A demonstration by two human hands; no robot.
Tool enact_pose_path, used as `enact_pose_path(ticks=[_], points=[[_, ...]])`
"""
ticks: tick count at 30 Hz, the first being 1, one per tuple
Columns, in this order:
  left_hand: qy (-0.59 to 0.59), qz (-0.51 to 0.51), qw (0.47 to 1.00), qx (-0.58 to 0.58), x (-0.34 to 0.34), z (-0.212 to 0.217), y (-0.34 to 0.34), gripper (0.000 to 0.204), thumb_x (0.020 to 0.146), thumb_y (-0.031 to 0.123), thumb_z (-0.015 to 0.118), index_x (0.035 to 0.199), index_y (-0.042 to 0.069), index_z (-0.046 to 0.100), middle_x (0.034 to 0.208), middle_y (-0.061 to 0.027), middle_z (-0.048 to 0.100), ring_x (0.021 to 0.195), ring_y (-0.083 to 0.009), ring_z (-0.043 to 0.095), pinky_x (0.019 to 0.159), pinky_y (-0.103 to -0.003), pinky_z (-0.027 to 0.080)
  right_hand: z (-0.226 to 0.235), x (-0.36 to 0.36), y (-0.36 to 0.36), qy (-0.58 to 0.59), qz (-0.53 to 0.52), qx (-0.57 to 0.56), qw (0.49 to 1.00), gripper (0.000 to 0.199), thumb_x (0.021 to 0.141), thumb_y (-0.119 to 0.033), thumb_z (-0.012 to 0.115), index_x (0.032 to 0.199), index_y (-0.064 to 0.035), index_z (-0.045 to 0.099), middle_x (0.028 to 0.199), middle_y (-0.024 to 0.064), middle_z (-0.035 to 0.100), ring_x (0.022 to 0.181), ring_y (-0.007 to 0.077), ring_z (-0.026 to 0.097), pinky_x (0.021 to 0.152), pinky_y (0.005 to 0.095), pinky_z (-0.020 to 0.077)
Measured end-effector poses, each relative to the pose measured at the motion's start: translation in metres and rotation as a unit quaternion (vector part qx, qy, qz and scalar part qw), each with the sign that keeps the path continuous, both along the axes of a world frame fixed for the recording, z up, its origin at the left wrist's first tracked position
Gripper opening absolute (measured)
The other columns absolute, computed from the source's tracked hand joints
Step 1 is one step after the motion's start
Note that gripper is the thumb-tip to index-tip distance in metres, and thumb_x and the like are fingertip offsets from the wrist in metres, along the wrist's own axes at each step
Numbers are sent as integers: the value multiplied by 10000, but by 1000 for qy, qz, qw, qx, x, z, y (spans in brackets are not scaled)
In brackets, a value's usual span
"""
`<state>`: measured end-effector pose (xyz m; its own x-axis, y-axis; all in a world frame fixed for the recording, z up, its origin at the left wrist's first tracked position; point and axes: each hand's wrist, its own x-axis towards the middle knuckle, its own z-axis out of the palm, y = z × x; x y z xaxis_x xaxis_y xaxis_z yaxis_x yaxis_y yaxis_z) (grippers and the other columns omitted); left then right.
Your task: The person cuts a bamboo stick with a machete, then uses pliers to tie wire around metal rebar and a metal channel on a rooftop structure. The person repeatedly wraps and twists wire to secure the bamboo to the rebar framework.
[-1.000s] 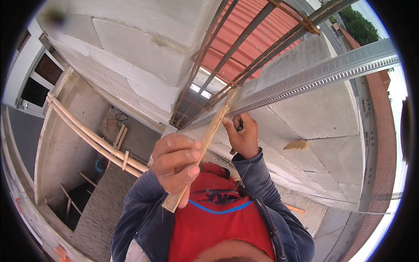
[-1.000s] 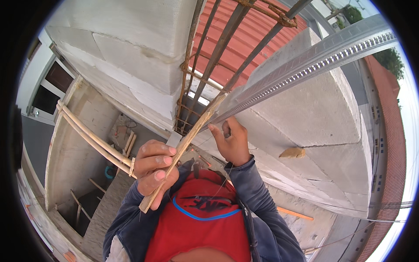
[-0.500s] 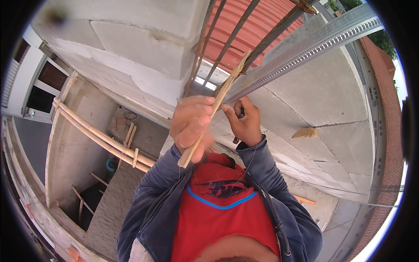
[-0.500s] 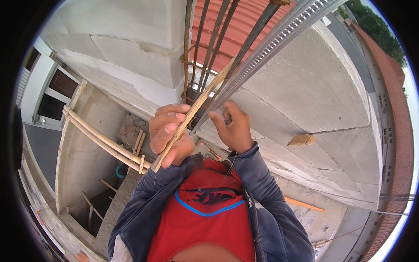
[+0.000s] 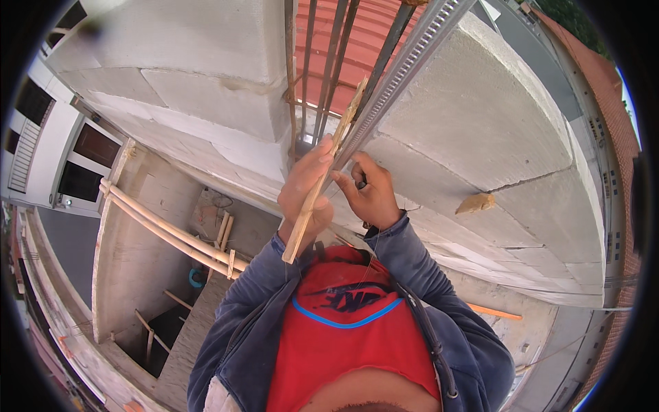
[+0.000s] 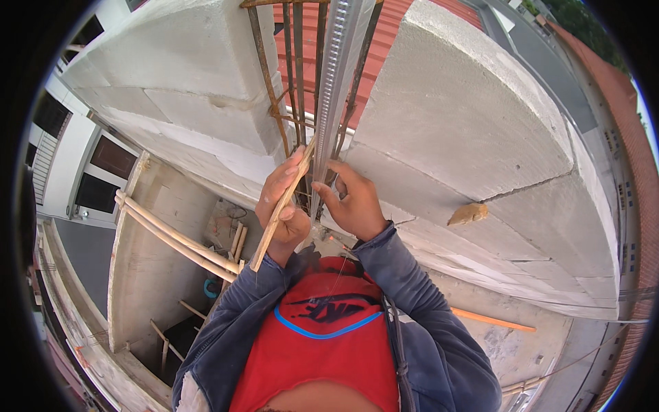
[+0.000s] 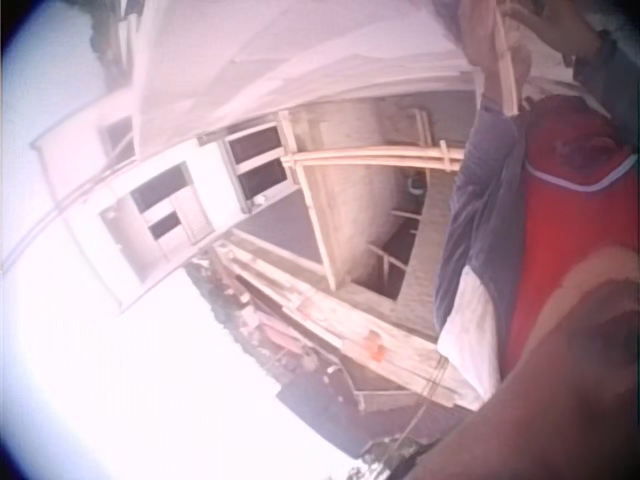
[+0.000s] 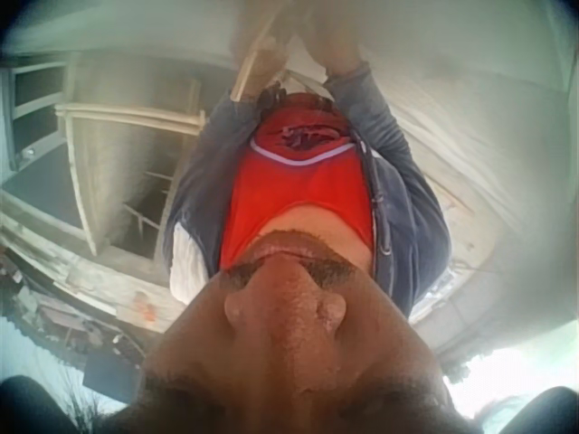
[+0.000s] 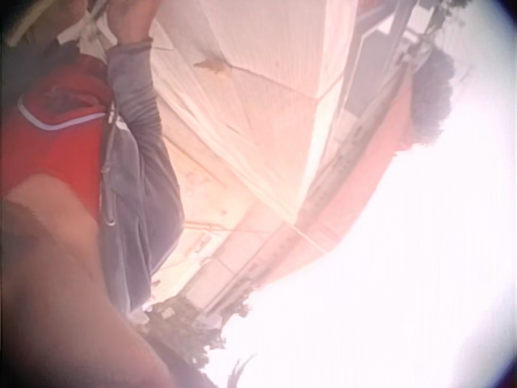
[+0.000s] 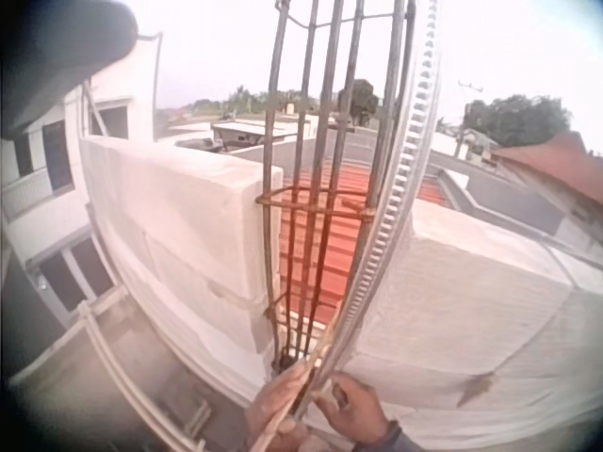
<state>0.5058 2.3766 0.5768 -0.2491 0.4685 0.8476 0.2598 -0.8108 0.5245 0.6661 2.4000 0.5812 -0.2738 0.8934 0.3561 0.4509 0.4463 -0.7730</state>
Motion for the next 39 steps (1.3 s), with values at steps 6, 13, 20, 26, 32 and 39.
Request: enact_pose_path(ticks=[6,13,20,26,32,39], points=[[1,16,1000,22,-1,-1,3,533,1151,434,433,1319,-29,635,1319,-321,684,1222,-458,700,1017,-502,584,1,2,0,5,15,-5,1000,449,923,-208,847,1295,-29,670,673,43,439,596,158,433,552,346,405],[2,14,1000,-20,7,-4,17,506,1158,401,426,1410,-4,596,1391,-277,665,1295,-434,660,1081,-498,530,-1,5,4,26,37,7,999,421,934,-164,821,1302,-41,657,677,40,403,614,152,423,569,337,393],[5,-14,996,-91,23,-18,24,584,1153,445,425,1461,-42,517,1438,-271,637,1307,-346,646,1099,-419,498,-1,6,7,25,46,24,998,430,920,-145,815,1313,-50,669,661,60,431,580,188,447,553,363,407],[-26,-52,980,-190,21,9,8,669,1138,495,446,1498,-67,487,1434,-242,643,1319,-306,645,1080,-396,509,-4,5,4,42,64,21,997,432,913,-122,802,1317,-48,669,671,64,440,583,184,457,562,357,419],[-15,-129,972,-194,12,12,14,792,1101,576,482,1567,-58,390,1474,-242,606,1346,-308,637,1105,-422,503,-9,3,5,57,70,-11,996,430,920,-126,809,1311,-28,660,680,56,473,596,165,477,573,343,440],[-65,-231,967,-84,12,-13,20,1366,748,1028,466,1587,-40,316,1648,-277,365,1529,-402,381,1209,-530,383,-9,-3,8,92,68,13,993,414,940,-170,822,1289,-17,659,664,48,488,578,155,465,569,335,435]])
